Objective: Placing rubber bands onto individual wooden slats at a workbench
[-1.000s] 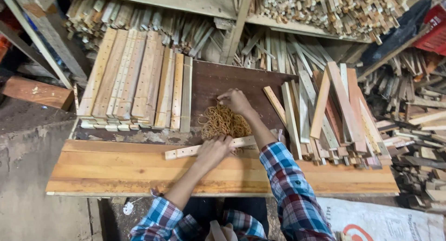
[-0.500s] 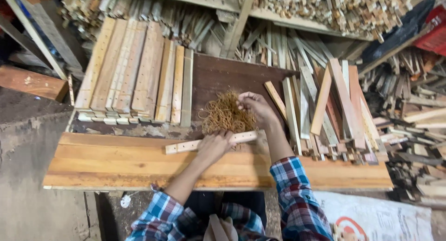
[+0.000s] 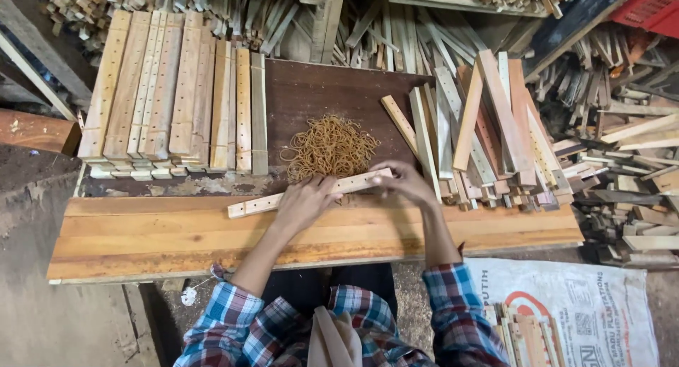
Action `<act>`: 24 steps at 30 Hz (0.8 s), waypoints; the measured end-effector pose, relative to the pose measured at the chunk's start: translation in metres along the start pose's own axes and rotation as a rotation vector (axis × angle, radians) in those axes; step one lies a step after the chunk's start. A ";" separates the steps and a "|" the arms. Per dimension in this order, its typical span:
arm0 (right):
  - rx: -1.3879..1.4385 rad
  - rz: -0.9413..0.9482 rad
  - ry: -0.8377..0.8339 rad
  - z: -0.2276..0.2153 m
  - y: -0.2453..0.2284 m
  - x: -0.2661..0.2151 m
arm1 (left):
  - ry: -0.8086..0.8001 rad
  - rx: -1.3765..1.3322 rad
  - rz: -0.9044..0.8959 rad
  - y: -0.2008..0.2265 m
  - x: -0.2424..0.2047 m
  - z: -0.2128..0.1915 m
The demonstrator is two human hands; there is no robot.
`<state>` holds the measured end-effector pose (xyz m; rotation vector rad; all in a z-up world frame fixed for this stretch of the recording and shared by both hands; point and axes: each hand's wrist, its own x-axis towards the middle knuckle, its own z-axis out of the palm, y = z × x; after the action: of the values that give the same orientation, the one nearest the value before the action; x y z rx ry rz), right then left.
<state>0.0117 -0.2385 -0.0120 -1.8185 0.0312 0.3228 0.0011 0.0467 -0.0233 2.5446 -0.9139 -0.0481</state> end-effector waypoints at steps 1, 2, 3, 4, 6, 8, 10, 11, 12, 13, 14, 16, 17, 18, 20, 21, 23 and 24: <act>0.106 -0.003 0.069 0.013 0.001 -0.003 | 0.023 -0.008 -0.015 -0.004 0.004 0.008; 0.210 -0.004 0.135 0.026 0.002 -0.006 | 0.046 -0.020 -0.034 -0.006 0.006 0.018; 0.207 -0.005 0.131 0.035 0.022 -0.008 | 0.050 -0.020 -0.037 -0.001 0.006 0.012; 0.313 -0.059 0.110 0.046 0.042 -0.009 | 0.069 -0.012 -0.085 0.002 0.007 0.005; 0.414 -0.118 0.080 0.067 0.079 -0.021 | 0.097 -0.004 -0.138 0.005 0.009 -0.003; 0.569 -0.129 0.180 0.089 0.116 -0.044 | 0.172 0.026 -0.233 0.002 0.009 -0.006; 1.129 -0.131 0.025 0.084 0.124 -0.047 | 0.204 0.025 -0.228 0.007 0.009 0.004; 1.688 -0.127 -0.142 0.082 0.130 -0.051 | 0.230 0.023 -0.217 0.011 0.008 0.010; 1.691 -0.124 -0.132 0.076 0.115 -0.046 | 0.223 0.019 -0.215 0.017 0.004 0.010; 1.673 -0.177 -0.002 0.070 0.101 -0.040 | 0.234 0.018 -0.173 0.023 0.000 0.010; 1.655 -0.238 0.132 0.066 0.086 -0.033 | 0.243 0.022 -0.120 0.027 -0.004 0.008; 1.503 -0.158 0.246 0.058 0.073 -0.029 | 0.277 0.073 -0.072 0.010 -0.006 0.028; 1.339 -0.073 0.342 0.052 0.064 -0.024 | 0.322 0.122 -0.035 0.001 -0.005 0.037; 1.337 -0.074 0.339 0.047 0.059 -0.023 | 0.325 0.122 -0.037 0.004 -0.006 0.029; 0.919 -0.054 0.358 0.039 0.048 -0.021 | 0.304 0.207 0.073 0.007 -0.009 0.013; 0.917 -0.054 0.352 0.036 0.046 -0.022 | 0.307 0.209 0.068 0.013 -0.013 -0.002; 0.612 -0.022 0.300 0.027 0.039 -0.021 | 0.212 0.113 0.082 0.025 -0.020 -0.032; 0.614 -0.020 0.300 0.025 0.032 -0.024 | 0.210 0.113 0.081 0.024 -0.021 -0.036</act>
<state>-0.0221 -0.2269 -0.0419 -1.2407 0.2907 0.0132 -0.0235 0.0570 0.0174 2.5515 -0.9582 0.2972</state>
